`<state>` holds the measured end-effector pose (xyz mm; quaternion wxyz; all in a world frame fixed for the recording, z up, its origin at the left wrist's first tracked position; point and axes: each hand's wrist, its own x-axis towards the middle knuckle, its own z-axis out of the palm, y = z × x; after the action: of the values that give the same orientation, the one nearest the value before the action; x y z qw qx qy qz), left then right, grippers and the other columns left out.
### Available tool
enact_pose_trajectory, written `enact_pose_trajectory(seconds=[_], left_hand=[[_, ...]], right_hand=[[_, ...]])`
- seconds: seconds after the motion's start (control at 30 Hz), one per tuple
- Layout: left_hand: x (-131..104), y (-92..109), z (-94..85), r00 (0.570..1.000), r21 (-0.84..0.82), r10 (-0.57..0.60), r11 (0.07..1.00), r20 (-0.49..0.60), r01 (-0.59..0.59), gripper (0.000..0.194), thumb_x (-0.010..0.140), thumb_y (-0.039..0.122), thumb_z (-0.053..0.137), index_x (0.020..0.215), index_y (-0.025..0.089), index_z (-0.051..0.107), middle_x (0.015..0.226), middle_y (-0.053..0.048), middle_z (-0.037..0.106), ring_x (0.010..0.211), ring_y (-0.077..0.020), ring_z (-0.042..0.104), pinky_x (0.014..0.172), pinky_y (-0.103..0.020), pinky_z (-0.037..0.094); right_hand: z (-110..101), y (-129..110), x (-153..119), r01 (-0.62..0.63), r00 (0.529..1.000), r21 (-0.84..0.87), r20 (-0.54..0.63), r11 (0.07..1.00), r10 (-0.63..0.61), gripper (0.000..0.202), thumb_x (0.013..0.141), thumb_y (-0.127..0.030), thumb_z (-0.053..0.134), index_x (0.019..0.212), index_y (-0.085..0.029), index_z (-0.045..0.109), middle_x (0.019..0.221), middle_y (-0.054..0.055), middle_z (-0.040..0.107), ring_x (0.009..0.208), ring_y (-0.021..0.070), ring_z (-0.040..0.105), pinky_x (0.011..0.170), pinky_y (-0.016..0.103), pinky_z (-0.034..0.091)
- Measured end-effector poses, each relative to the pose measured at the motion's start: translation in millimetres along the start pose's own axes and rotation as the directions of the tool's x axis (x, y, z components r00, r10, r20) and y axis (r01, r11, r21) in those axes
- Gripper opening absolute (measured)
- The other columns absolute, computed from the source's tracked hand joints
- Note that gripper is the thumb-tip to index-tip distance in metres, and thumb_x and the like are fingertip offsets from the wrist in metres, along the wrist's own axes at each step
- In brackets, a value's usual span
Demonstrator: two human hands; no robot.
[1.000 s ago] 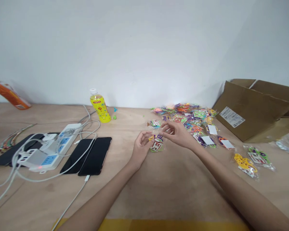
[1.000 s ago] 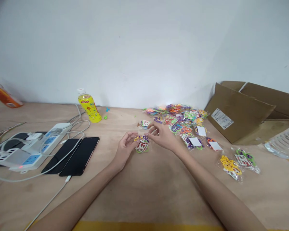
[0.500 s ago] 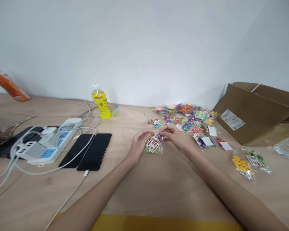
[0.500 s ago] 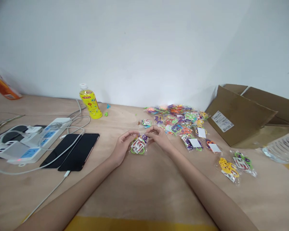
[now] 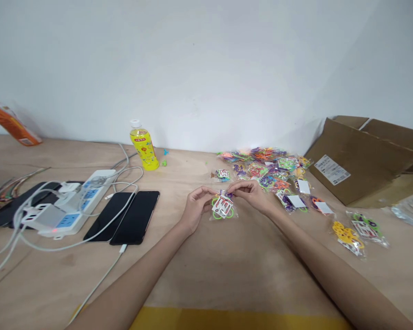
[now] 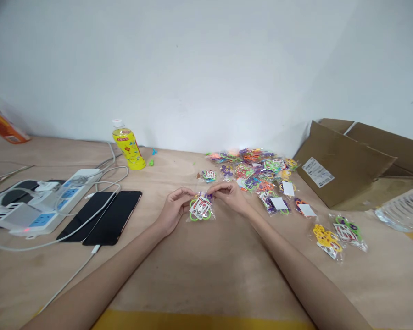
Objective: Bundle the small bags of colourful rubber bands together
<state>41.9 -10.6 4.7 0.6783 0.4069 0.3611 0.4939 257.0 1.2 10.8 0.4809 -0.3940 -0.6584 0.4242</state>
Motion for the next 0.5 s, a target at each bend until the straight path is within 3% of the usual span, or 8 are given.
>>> enact_pose_trajectory(seconds=[0.23,0.33,0.5], left_hand=[[-1.4,1.1,-2.9,0.997,-0.047,0.029,0.999,0.075,-0.025,0.02,0.066,0.029,0.08,0.07,0.016,0.066,0.094,-0.006,0.075,0.084,-0.0201,0.07,0.073,-0.028,0.056],[-0.9,2.4,-4.3,0.994,-0.089,0.023,0.996,0.103,-0.014,0.025,0.068,0.033,0.079,0.069,0.016,0.061,0.085,-0.005,0.072,0.079,-0.0187,0.069,0.07,-0.027,0.056],[0.9,1.3,0.7,1.0,0.053,0.025,0.998,0.013,-0.025,0.05,0.062,0.035,0.092,0.092,0.019,0.056,0.09,-0.001,0.073,0.078,-0.0175,0.071,0.071,-0.027,0.058]], right_hand=[[-9.9,-6.7,-0.5,0.0,0.998,-0.039,0.059,0.999,0.003,0.018,0.081,-0.039,0.075,0.083,-0.023,0.081,0.096,0.006,0.075,0.088,0.0193,0.069,0.082,0.034,0.056],[-11.2,-4.0,0.0,-0.01,0.999,-0.007,0.04,1.0,0.011,0.021,0.078,-0.042,0.08,0.085,-0.022,0.081,0.098,0.007,0.075,0.089,0.0195,0.069,0.082,0.034,0.056],[-11.5,1.2,4.0,-0.012,0.999,-0.043,-0.05,0.999,0.009,0.029,0.069,-0.047,0.088,0.077,-0.02,0.08,0.085,0.006,0.075,0.078,0.0185,0.068,0.073,0.032,0.056]])
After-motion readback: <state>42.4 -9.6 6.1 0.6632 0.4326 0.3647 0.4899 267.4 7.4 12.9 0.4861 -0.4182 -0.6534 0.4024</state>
